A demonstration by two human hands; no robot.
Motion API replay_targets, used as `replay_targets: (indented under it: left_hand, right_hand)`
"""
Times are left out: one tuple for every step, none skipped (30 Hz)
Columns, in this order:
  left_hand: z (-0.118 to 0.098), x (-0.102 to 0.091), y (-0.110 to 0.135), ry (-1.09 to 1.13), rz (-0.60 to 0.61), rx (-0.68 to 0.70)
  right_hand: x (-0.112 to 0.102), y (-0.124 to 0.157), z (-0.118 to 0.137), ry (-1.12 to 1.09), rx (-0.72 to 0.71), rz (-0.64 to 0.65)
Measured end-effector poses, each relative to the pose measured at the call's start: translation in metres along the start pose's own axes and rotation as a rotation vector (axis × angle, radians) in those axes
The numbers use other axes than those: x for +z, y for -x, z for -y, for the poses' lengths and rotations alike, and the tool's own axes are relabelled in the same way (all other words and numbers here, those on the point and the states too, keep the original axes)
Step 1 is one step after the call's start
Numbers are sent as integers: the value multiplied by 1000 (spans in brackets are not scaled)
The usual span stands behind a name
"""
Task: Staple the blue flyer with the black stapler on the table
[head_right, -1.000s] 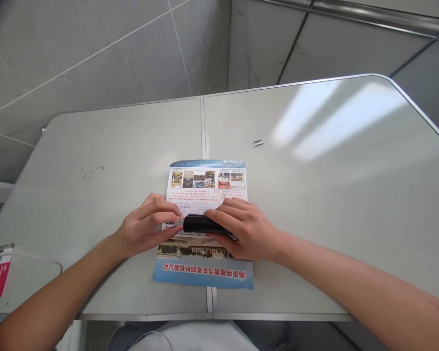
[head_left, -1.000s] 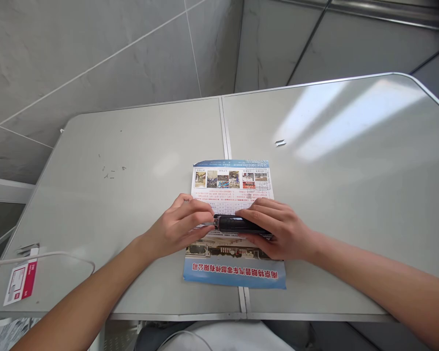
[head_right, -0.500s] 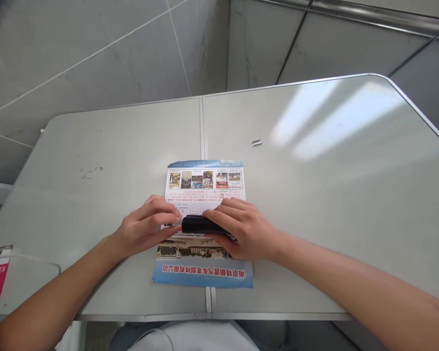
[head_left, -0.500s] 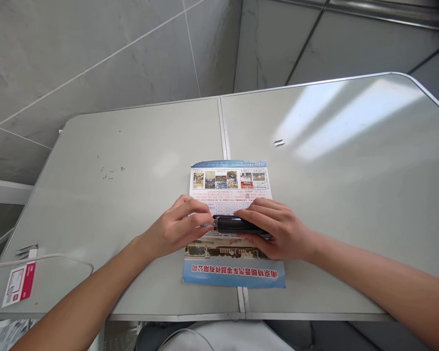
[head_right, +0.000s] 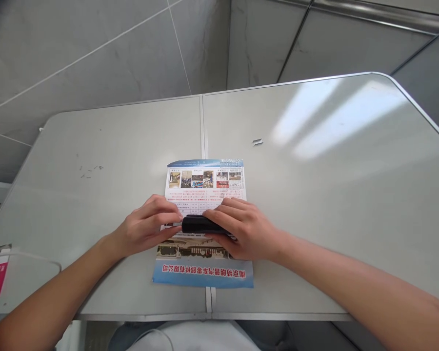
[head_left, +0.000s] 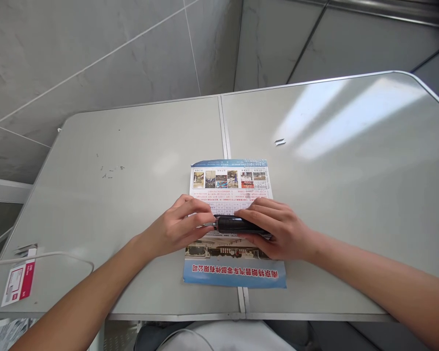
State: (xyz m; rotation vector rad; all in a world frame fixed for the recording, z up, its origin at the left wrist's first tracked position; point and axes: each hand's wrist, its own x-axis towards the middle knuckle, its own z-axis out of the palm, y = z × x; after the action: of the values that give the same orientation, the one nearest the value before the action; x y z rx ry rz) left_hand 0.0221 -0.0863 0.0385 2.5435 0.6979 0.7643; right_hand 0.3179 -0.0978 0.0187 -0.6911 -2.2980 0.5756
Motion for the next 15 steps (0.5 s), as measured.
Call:
replay_targets:
  left_hand:
    - [0, 0, 0, 2, 1, -1]
    - [0, 0, 1, 4, -1, -5]
    - [0, 0, 1, 8, -4, -11]
    - [0, 0, 1, 12, -8, -18]
    - [-1, 0, 1, 18, -13, -23]
    - [-1, -1, 0, 27, -21, -28]
    - [-2, -1, 0, 39, -33, -32]
    - [-3, -1, 0, 52, -51, -35]
    - [-3, -1, -1, 64, -70, -32]
    - [-4, -2, -1, 69, -87, -26]
    - [-4, -2, -1, 69, -101, -14]
    - [-3, -2, -1, 61, -112, -1]
    - [-3, -2, -1, 48, -121, 13]
    - [-3, -2, -1, 32, -128, 24]
    - [-2, -3, -1, 16, -138, 30]
  right_hand:
    - [0, 0, 0, -2, -1, -3]
    - [0, 0, 0, -5, -2, -7]
    - [-1, 0, -1, -8, -3, -13]
    - [-1, 0, -1, -12, -3, -21]
    - [-2, 0, -1, -17, -4, -33]
    - [-2, 0, -1, -22, -7, -50]
    - [-3, 0, -1, -28, -13, -71]
    - [-3, 0, -1, -33, -20, -95]
    - [-4, 0, -1, -37, -26, -120]
    - [-4, -1, -1, -39, -34, -142]
    - [-5, -1, 0, -39, -41, -160]
    - [-5, -1, 1, -40, -46, -174]
    - [-6, -1, 1, -40, -48, -185]
    - [-7, -1, 2, -39, -46, -194]
    - [-7, -2, 2, -39, -41, -203]
